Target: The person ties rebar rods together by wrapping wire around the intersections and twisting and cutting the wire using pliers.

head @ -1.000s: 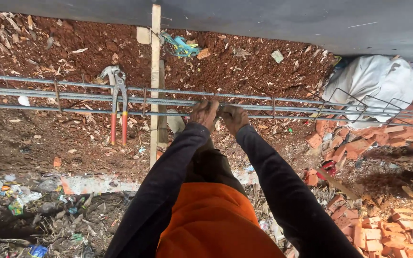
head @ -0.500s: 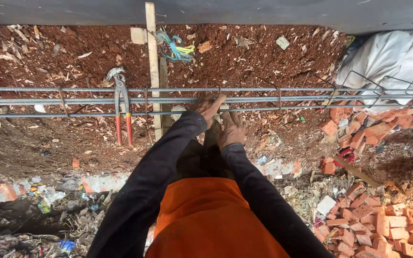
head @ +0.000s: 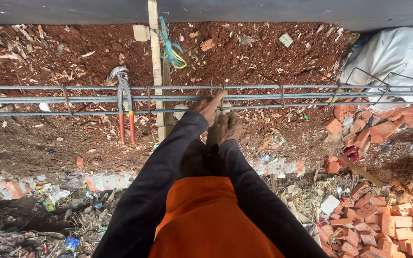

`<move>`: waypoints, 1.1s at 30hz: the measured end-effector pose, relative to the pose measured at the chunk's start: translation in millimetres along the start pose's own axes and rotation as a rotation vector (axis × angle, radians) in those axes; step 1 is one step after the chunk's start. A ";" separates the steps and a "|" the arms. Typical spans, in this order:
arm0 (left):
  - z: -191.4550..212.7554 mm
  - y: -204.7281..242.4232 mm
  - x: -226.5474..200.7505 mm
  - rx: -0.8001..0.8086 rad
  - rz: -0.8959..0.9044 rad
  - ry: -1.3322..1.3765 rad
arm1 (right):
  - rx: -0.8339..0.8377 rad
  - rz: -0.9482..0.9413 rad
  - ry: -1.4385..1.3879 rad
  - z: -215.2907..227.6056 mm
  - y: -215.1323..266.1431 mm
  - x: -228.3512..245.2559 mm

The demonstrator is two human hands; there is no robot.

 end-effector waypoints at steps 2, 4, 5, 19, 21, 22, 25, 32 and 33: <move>33.5 51.6 -6.5 -0.061 0.199 0.485 | 0.157 -0.094 -0.604 -21.6 -2.1 -16.9; 39.2 97.6 13.6 -0.122 0.403 0.968 | 0.306 -0.199 -1.208 -40.1 2.1 -18.2; 91.7 124.2 17.5 -0.566 0.217 0.411 | 0.499 -0.230 -1.383 -51.2 8.7 -5.8; 122.1 241.5 119.6 -1.000 0.697 0.590 | 0.144 0.178 -0.603 20.4 -15.6 -29.8; 112.7 226.3 134.3 -0.825 0.685 0.612 | 0.188 0.533 -0.468 23.5 8.2 20.5; 108.2 226.1 137.1 -0.820 0.672 0.609 | 0.176 0.538 -0.472 33.3 36.7 58.8; 128.5 247.0 88.9 -0.998 0.548 0.151 | 0.491 0.569 -0.424 13.4 114.8 140.9; 54.8 221.3 -72.8 -0.540 0.094 0.273 | 0.736 0.450 -0.590 -0.6 165.0 135.9; 33.3 215.9 -96.2 -0.485 -0.121 0.177 | 0.598 0.340 -0.553 1.9 145.8 104.0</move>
Point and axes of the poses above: each hand's wrist, its own y-axis away from the middle knuckle, its own z-axis out of the back of the hand, x = y × z, the point moved 9 cm from there along -y, towards the middle knuckle, and after that the axes turned 7 degrees about x, right-handed, at the moved point
